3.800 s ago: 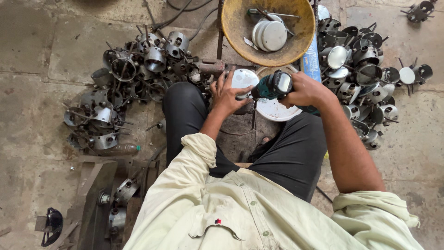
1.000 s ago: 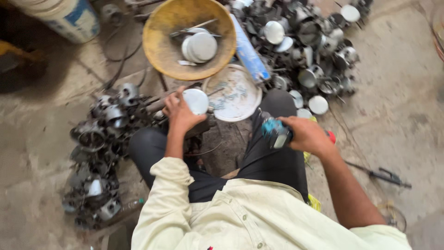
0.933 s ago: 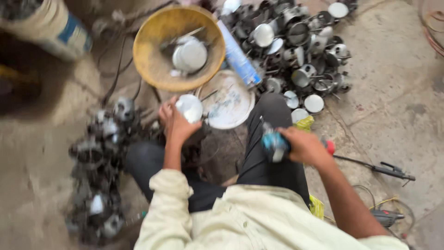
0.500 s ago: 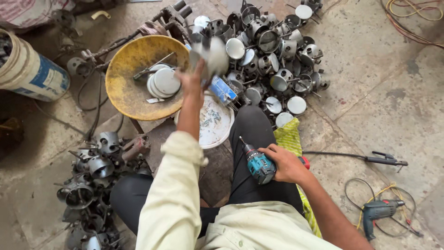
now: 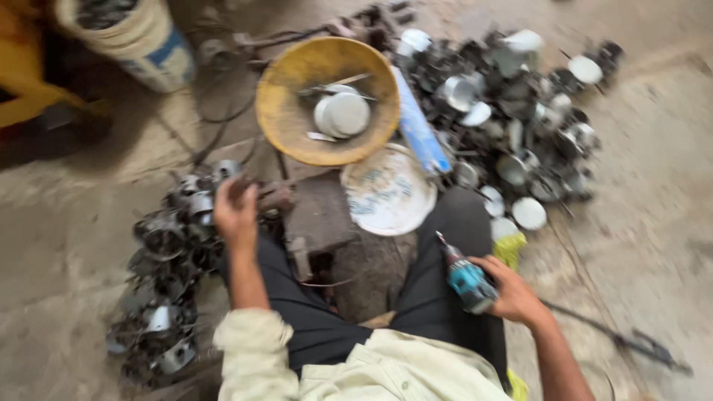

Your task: The person sits on the floor in a workshop and uses a cordless drill to drive screws into circular metal discs. They pick up discs from a yellow bowl, secure them in a vise, and fasten them with screws from a white plate. The person occasionally wipes the discs with a cloth and places the finished units into a pile.

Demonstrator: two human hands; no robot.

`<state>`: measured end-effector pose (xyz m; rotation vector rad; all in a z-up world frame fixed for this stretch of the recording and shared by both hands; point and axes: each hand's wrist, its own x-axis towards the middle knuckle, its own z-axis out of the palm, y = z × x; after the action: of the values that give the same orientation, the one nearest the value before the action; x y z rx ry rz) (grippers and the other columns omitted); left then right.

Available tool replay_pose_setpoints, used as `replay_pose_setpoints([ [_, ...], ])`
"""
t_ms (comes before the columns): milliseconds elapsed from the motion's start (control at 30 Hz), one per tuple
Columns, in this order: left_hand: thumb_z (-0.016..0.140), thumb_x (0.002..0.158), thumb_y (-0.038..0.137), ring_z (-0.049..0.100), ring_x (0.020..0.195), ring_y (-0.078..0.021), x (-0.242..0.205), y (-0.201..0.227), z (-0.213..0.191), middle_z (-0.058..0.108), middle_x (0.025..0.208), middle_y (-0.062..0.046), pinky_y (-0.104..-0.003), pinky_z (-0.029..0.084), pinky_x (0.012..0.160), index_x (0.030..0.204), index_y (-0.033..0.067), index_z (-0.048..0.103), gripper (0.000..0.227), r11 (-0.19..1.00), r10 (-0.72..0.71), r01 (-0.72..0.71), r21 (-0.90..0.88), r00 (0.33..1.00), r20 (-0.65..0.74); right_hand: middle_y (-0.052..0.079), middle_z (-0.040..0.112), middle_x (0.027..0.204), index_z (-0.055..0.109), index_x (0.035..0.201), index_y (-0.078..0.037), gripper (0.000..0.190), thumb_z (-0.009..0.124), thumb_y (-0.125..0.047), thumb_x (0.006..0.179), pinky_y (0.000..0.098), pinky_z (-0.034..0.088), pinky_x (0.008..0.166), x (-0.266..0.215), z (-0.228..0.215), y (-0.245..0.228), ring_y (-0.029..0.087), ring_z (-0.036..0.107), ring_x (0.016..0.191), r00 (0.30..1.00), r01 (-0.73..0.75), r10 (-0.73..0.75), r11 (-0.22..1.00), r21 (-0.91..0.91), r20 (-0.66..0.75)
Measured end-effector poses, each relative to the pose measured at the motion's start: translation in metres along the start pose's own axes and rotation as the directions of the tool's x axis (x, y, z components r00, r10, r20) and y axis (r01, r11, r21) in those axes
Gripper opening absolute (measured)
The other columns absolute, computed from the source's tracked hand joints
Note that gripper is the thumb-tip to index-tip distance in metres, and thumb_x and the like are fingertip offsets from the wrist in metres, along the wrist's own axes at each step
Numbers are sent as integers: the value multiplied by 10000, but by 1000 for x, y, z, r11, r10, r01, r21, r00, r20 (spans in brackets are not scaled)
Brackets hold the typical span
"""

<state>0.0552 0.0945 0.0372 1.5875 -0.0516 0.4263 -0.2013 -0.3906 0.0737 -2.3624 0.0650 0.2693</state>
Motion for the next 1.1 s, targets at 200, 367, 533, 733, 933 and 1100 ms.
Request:
replay_pose_setpoints([
  [200, 829, 884, 238, 670, 957, -208, -116, -50, -197, 706, 1083, -119, -344, 555, 847, 1193, 26, 646, 417, 799, -257, 483, 358, 812, -524, 84, 696, 1193, 578, 1380, -203, 893, 903, -107, 554, 373, 547, 936, 23, 2, 35, 223, 713, 1068, 945, -267, 232, 955, 133, 230],
  [367, 935, 715, 292, 662, 1059, -332, -233, -84, -229, 696, 1171, -183, -435, 526, 910, 1267, 17, 592, 705, 519, -462, 714, 470, 697, -549, 120, 730, 1147, 549, 1405, -141, 1016, 973, -181, 483, 373, 522, 960, 39, -3, 65, 224, 697, 1059, 964, -143, 153, 988, -63, 216],
  [533, 913, 714, 310, 638, 1212, -346, -262, -106, -217, 665, 1330, -179, -445, 519, 1000, 1364, 72, 576, 770, 304, -756, 842, 446, 498, -424, 123, 708, 1179, 532, 1435, -96, 1068, 1020, -199, 491, 408, 561, 939, 47, -9, 88, 223, 696, 1057, 941, -76, 63, 997, 27, 334],
  [733, 859, 733, 347, 569, 1338, -348, -236, -129, -211, 703, 1335, -142, -443, 485, 1091, 1441, 159, 569, 788, 308, -785, 684, 662, 576, -229, 82, 740, 1095, 674, 1244, -24, 791, 969, -155, 523, 383, 541, 857, 51, -29, 72, 203, 665, 984, 932, -173, 203, 977, -123, 301],
  [933, 897, 688, 406, 343, 1455, -389, -198, -182, -196, 367, 1606, -108, -520, 376, 1136, 1575, 239, 302, 1081, 207, -761, 518, 830, 618, -196, 97, 773, 985, 752, 1143, 10, 611, 963, -86, 577, 394, 549, 791, 41, -34, 65, 220, 636, 890, 888, -367, 363, 929, -40, 282],
  [1100, 655, 931, 459, 266, 1450, -442, -168, -216, -170, 288, 1620, -139, -609, 301, 1103, 1563, 142, 258, 811, 276, -808, 435, 857, 588, -38, 66, 790, 1007, 752, 1133, -5, 701, 997, -35, 477, 377, 557, 837, 33, -30, 69, 185, 667, 917, 828, -531, 498, 844, 74, 256],
])
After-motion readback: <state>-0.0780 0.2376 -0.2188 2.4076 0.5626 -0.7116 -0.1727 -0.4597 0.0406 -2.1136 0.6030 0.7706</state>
